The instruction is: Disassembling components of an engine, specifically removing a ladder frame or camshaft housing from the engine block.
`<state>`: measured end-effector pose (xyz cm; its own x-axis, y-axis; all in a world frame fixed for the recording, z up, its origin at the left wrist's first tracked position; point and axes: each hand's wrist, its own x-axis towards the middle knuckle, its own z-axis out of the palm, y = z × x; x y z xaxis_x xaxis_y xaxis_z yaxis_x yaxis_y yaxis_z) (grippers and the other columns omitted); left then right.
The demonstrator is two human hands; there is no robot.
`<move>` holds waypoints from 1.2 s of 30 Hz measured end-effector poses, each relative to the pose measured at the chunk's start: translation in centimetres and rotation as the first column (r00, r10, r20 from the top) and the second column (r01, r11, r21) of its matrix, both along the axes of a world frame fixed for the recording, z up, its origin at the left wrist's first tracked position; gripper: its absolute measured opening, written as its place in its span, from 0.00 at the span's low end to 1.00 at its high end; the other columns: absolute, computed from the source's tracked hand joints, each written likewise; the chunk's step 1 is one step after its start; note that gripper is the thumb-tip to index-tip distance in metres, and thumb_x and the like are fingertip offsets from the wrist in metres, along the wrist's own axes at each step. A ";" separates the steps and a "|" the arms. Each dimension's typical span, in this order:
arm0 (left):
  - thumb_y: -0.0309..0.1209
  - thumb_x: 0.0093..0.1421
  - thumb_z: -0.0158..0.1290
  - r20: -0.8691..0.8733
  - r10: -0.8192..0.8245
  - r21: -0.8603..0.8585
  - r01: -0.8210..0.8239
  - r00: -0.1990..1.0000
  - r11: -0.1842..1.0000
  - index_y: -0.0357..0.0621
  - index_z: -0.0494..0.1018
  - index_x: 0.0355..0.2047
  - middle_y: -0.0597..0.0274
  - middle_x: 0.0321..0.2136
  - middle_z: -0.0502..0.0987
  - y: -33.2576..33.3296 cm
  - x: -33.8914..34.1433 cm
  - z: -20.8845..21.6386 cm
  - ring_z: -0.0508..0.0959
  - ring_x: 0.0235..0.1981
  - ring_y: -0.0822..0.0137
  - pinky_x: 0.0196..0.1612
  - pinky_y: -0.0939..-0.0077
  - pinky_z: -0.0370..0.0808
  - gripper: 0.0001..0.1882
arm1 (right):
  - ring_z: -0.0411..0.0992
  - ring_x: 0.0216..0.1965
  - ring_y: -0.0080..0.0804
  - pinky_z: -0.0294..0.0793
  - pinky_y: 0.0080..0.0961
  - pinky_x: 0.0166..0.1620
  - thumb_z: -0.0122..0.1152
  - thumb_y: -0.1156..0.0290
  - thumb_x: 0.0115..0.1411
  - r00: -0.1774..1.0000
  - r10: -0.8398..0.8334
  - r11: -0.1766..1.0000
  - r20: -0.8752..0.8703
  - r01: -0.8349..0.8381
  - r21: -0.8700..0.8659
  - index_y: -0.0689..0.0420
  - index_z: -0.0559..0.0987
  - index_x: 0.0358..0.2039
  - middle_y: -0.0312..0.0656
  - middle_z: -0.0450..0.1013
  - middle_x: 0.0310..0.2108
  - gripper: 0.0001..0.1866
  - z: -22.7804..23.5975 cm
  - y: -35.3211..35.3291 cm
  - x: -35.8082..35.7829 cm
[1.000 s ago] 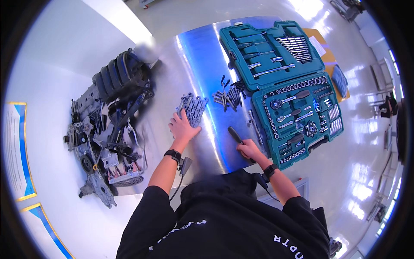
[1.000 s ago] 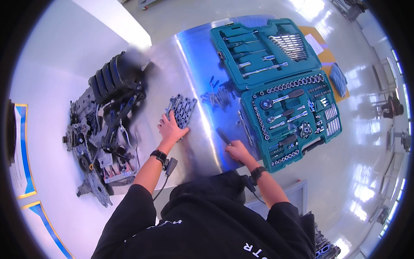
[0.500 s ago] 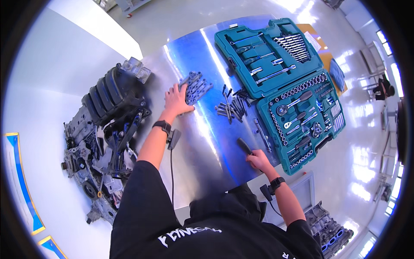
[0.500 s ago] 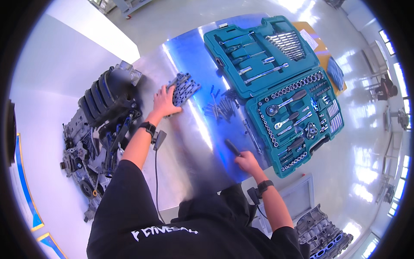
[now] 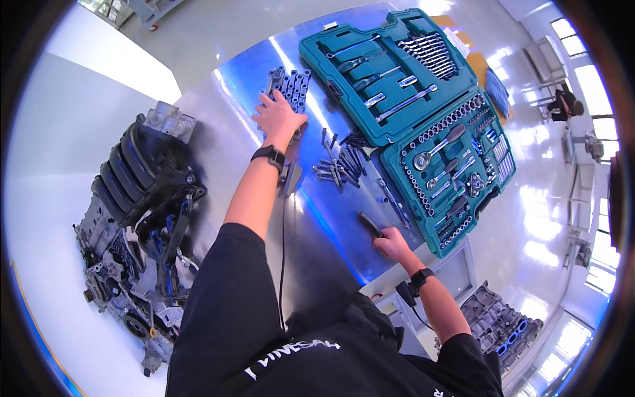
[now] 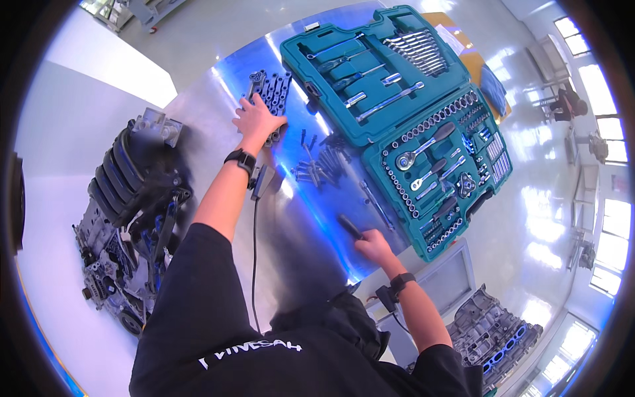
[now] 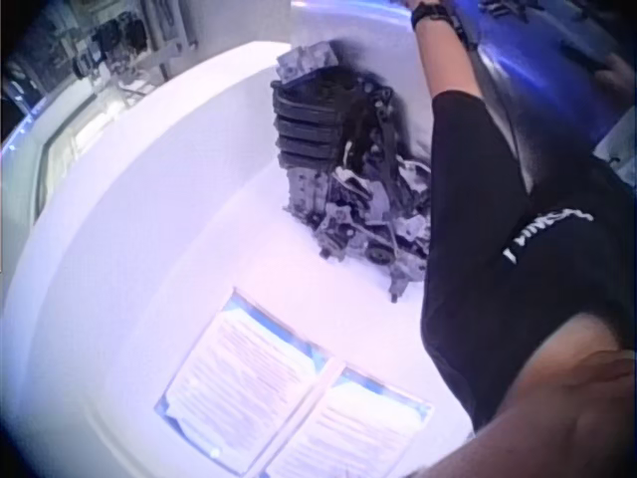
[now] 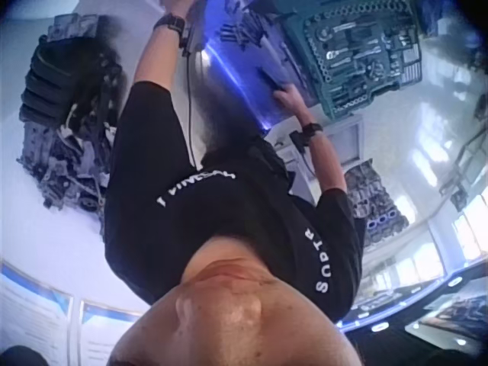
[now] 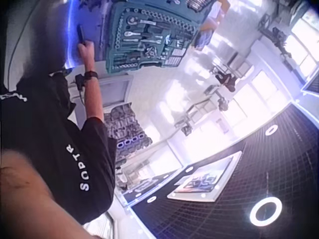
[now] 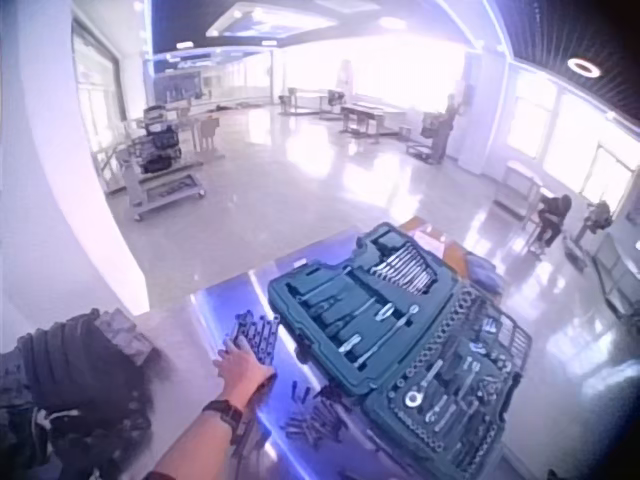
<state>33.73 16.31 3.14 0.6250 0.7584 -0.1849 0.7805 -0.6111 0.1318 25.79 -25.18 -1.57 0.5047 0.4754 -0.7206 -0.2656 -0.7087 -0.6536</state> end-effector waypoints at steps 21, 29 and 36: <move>0.61 0.39 0.62 -0.052 0.299 -0.070 -0.302 0.953 0.951 0.38 0.52 0.60 0.47 0.57 0.56 0.0 4.3 -0.1 0.66 0.54 0.47 0.49 0.51 0.70 0.57 | 0.70 0.14 0.31 0.70 0.30 0.23 0.57 0.66 0.47 0.994 0.045 0.999 0.103 -0.043 -0.021 0.64 0.79 0.23 0.43 0.72 0.15 0.12 1.8 0.9 0.4; 0.60 0.41 0.62 -0.005 0.380 -0.151 -0.377 0.925 0.914 0.32 0.47 0.61 0.41 0.58 0.52 -1.8 6.8 -0.2 0.63 0.57 0.45 0.53 0.50 0.69 0.60 | 0.72 0.16 0.33 0.71 0.30 0.24 0.57 0.66 0.46 0.993 0.042 0.999 0.111 -0.040 -0.018 0.62 0.80 0.23 0.44 0.73 0.15 0.12 1.9 0.8 0.5; 0.48 0.53 0.49 0.085 0.490 -0.433 -0.411 0.868 0.803 0.29 0.50 0.60 0.36 0.59 0.49 -3.0 8.5 -1.4 0.62 0.56 0.37 0.55 0.48 0.66 0.43 | 0.73 0.19 0.37 0.71 0.33 0.27 0.58 0.66 0.44 0.990 0.029 0.999 0.141 -0.024 -0.040 0.62 0.81 0.24 0.45 0.74 0.16 0.12 1.8 0.6 0.5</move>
<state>42.22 13.33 1.78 0.2827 0.8521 -0.4406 0.8911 -0.0632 0.4494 26.25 -24.54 0.22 0.5908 0.4634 -0.6604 -0.1530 -0.7394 -0.6557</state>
